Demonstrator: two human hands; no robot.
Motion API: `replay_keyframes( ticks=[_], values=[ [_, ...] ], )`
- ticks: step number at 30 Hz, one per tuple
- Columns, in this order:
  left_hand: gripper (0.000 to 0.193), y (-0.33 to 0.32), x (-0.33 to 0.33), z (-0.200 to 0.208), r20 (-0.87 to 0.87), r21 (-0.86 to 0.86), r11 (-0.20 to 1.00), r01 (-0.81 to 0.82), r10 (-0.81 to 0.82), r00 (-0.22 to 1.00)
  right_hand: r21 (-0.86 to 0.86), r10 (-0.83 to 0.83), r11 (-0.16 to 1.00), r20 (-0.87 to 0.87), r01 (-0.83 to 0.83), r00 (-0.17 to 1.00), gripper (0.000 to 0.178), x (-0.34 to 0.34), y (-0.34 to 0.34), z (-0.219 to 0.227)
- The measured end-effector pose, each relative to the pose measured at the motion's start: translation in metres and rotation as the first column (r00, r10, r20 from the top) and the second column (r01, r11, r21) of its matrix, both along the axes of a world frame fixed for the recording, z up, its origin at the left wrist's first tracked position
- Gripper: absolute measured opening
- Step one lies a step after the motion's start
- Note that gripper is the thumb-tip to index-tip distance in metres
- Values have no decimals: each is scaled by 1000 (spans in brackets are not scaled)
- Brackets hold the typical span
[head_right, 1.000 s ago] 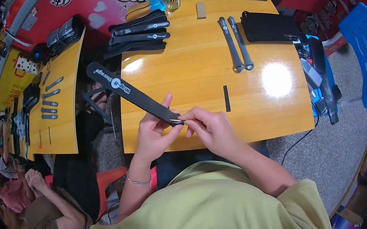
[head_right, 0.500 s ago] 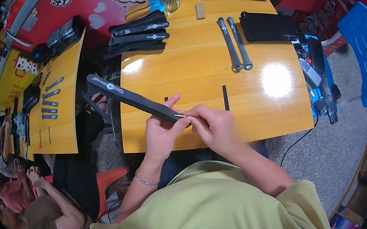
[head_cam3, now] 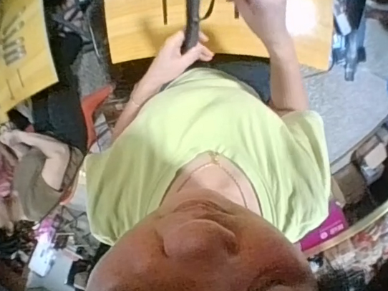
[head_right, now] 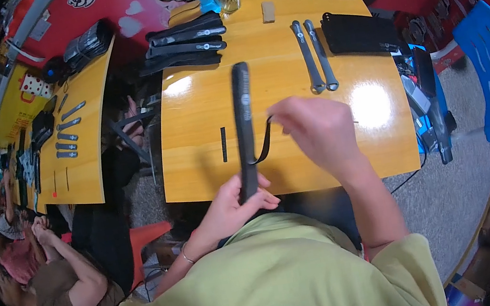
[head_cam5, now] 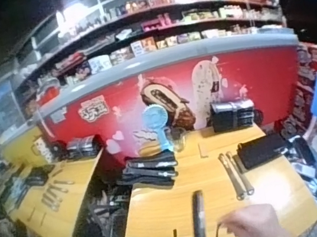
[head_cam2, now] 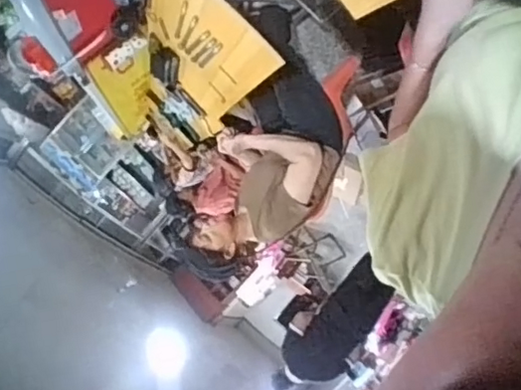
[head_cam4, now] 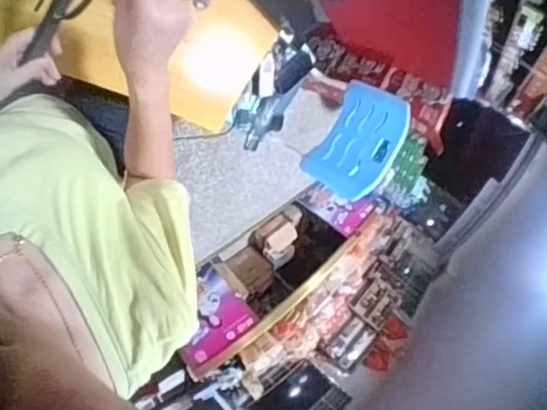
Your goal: Assembling leather straps by inserting and securing metal hardware into pre-punched holes.
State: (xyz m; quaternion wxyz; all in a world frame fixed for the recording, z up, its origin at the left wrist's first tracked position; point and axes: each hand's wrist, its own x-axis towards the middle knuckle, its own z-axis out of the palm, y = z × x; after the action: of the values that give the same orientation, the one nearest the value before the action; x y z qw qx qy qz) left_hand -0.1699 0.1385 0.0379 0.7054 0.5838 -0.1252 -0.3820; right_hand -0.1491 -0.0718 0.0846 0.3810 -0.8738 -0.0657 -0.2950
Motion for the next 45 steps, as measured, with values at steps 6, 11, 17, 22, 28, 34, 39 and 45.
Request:
replay_keyframes(
  ticks=[6, 11, 17, 22, 28, 34, 39, 45],
  values=[
    [19, -8, 33, 8, -313, -116, 959, -257, 211, 926, -315, 362, 847, -251, -429, 898, 18, -32, 19, 6],
    [13, -5, 38, -7, -447, -241, 890, -386, 251, 858, -336, 87, 914, -383, -226, 920, 41, -36, 10, 5],
    [12, -11, 33, -8, -516, -205, 875, -439, 284, 808, -43, 302, 950, -144, -311, 942, 57, -26, 19, -8],
    [11, -10, 25, -9, -524, -211, 922, -324, 173, 834, 333, 410, 881, -179, -338, 894, 15, -11, 36, -26],
    [10, 52, 14, -20, -493, -225, 970, 92, -195, 848, 544, 187, 830, -61, -124, 980, 11, 51, -59, -23],
    [12, 89, 10, -15, -492, -275, 956, 101, -230, 840, 334, 106, 936, 27, -109, 994, 15, 86, -85, 25],
    [11, 112, 15, -26, -380, -274, 907, 320, -408, 830, 373, -114, 928, 335, -20, 935, 14, 110, -125, 45],
    [25, 102, 19, -38, -502, -487, 819, -303, 22, 865, -122, -25, 991, 246, 57, 969, 18, 109, -70, 16]
  ],
)
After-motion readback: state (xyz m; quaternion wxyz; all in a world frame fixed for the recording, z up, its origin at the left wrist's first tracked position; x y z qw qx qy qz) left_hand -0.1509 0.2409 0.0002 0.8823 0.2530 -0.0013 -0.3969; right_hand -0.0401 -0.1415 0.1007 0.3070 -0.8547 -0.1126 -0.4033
